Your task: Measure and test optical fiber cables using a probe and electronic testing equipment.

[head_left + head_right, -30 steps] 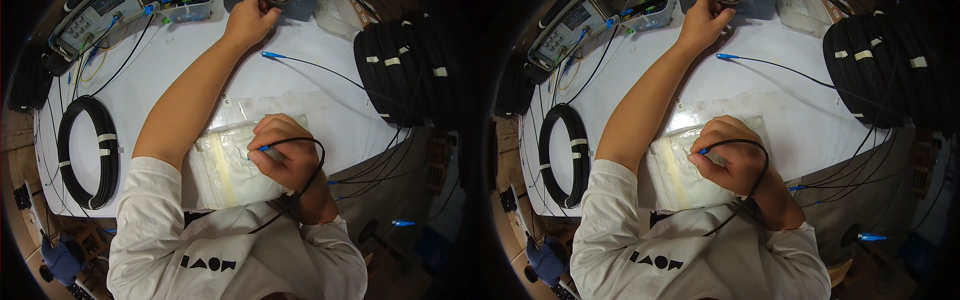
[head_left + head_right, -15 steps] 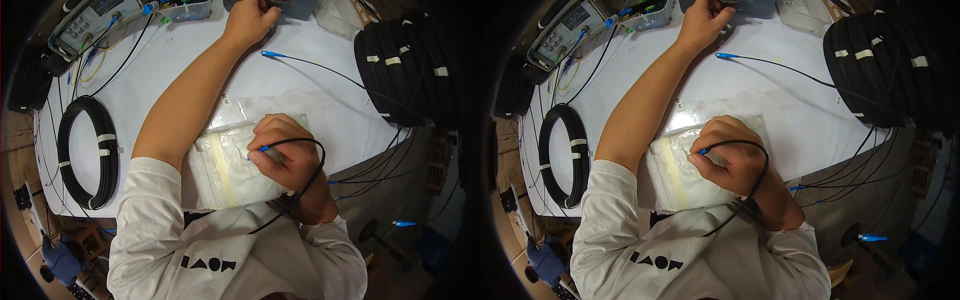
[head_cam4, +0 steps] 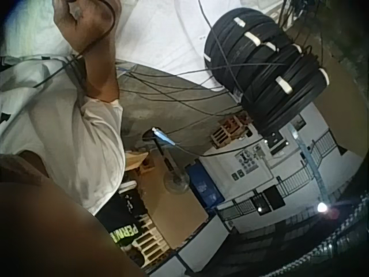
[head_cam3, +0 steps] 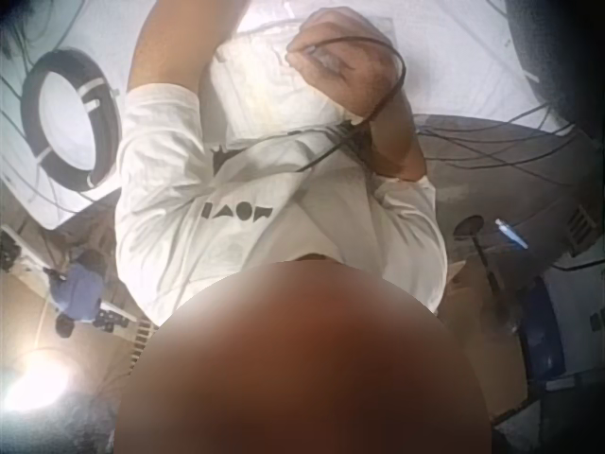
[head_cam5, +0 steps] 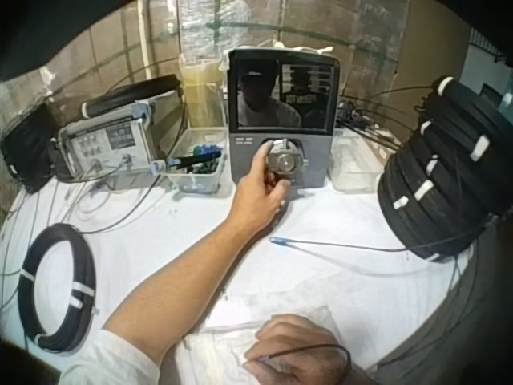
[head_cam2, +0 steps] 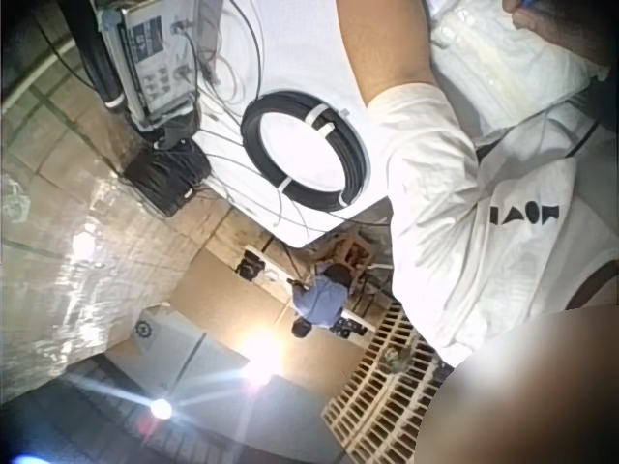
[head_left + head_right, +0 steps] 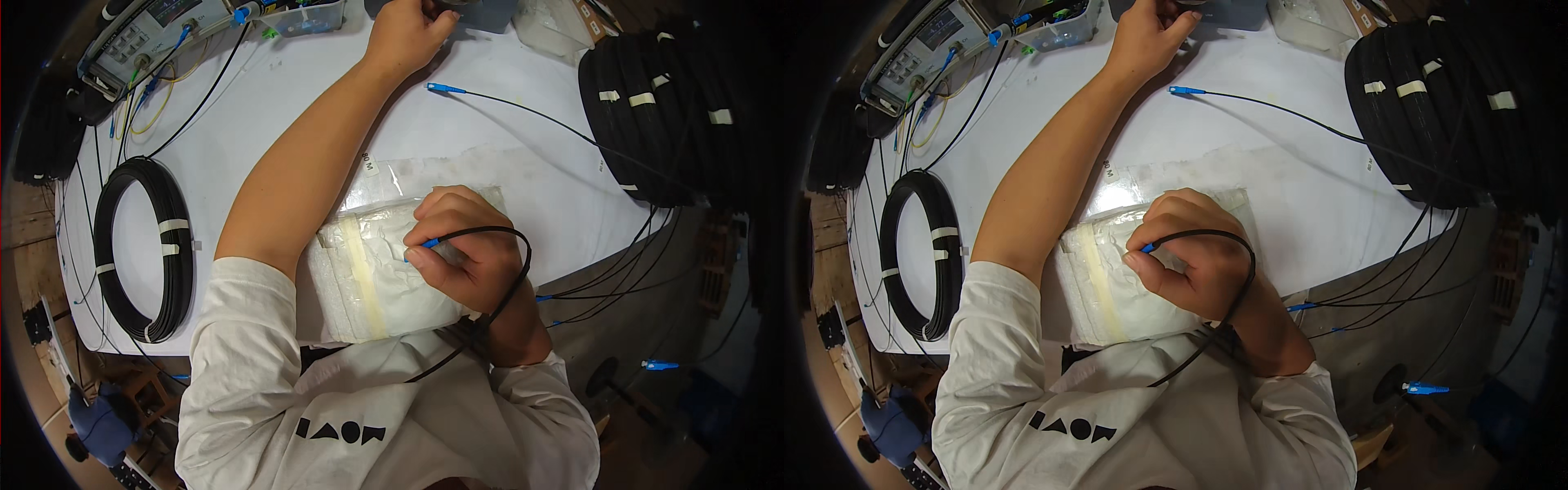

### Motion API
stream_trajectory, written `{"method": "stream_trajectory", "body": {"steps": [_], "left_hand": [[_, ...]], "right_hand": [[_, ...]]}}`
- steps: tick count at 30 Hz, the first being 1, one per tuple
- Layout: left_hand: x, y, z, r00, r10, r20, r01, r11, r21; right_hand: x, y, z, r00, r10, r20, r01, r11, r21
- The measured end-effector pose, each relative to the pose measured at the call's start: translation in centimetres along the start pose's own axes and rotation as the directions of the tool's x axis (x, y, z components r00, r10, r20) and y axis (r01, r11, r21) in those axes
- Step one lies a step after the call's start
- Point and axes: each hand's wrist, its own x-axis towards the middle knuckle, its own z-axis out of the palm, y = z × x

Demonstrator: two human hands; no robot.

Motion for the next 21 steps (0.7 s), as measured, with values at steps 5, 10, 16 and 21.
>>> {"method": "stream_trajectory", "body": {"steps": [5, 10, 16, 21], "left_hand": [[-0.22, 0.61, -0.18, 1.000, -0.020, 0.006, 0.020, 1.000, -0.021], [-0.24, 0.46, -0.35, 1.000, -0.003, 0.012, 0.003, 1.000, -0.013], [-0.28, 0.89, -0.33, 1.000, -0.024, 0.019, 0.024, 0.999, -0.027], [-0.28, 0.57, -0.28, 1.000, -0.003, 0.007, 0.003, 1.000, -0.030]], "right_hand": [[0.03, -0.14, -0.02, 1.000, 0.025, -0.003, -0.025, 1.000, -0.004], [0.05, -0.09, 0.04, 1.000, 0.010, -0.007, -0.010, 1.000, 0.005], [0.05, -0.17, -0.08, 1.000, 0.018, -0.005, -0.018, 1.000, 0.003], [-0.01, -0.05, -0.01, 1.000, 0.011, -0.005, -0.011, 1.000, 0.004]]}}
